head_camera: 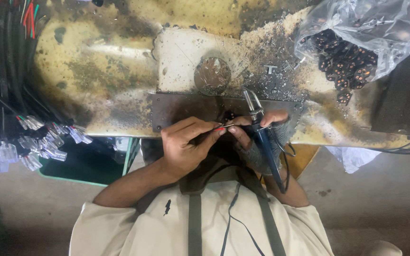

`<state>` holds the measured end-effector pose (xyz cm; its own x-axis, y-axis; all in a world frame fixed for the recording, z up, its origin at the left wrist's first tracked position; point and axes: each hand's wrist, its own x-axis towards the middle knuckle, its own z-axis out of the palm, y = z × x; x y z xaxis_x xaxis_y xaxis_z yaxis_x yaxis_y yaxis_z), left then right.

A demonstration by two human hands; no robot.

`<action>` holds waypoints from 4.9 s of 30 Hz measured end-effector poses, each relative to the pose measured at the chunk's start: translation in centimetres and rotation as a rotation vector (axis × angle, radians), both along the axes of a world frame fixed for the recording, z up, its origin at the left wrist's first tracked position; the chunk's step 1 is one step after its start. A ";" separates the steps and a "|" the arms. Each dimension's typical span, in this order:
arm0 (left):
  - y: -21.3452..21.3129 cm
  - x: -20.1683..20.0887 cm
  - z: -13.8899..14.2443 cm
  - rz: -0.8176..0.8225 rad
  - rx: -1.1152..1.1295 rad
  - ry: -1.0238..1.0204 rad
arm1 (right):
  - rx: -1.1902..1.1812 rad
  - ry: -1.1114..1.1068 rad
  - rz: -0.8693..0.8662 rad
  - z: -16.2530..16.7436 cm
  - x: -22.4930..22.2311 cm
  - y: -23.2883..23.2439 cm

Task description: The person repeatedly solders small black components onto the ends of multi-colored wires using a soldering iron. The person picks wires from a pile on the left, applies solder to the component, and places the finished wire back on the table.

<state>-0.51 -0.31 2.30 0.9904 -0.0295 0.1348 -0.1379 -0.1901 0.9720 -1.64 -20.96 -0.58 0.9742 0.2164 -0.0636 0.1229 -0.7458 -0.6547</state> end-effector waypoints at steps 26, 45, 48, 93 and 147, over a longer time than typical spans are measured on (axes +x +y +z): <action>0.7 3.9 0.2 0.088 0.539 0.023 | 0.329 -0.137 -0.015 -1.8 0.3 0.3; 0.8 1.7 -0.3 -0.056 0.272 0.008 | 0.485 -0.186 0.009 -0.7 0.8 1.8; 0.6 1.9 -0.3 -0.055 0.303 0.009 | 0.374 -0.190 -0.105 -0.2 -0.4 0.8; 1.9 3.0 -0.8 -0.341 0.392 0.014 | 1.192 1.101 -0.885 -3.6 -4.4 -5.4; 1.8 3.5 -1.2 -0.373 0.345 0.030 | -0.097 -0.255 0.326 4.0 -0.4 -0.8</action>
<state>3.01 1.46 1.06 0.9073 -0.4197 0.0260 -0.2302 -0.4440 0.8659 -2.03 -21.77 3.47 0.8428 0.5209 0.1356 0.5119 -0.6977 -0.5012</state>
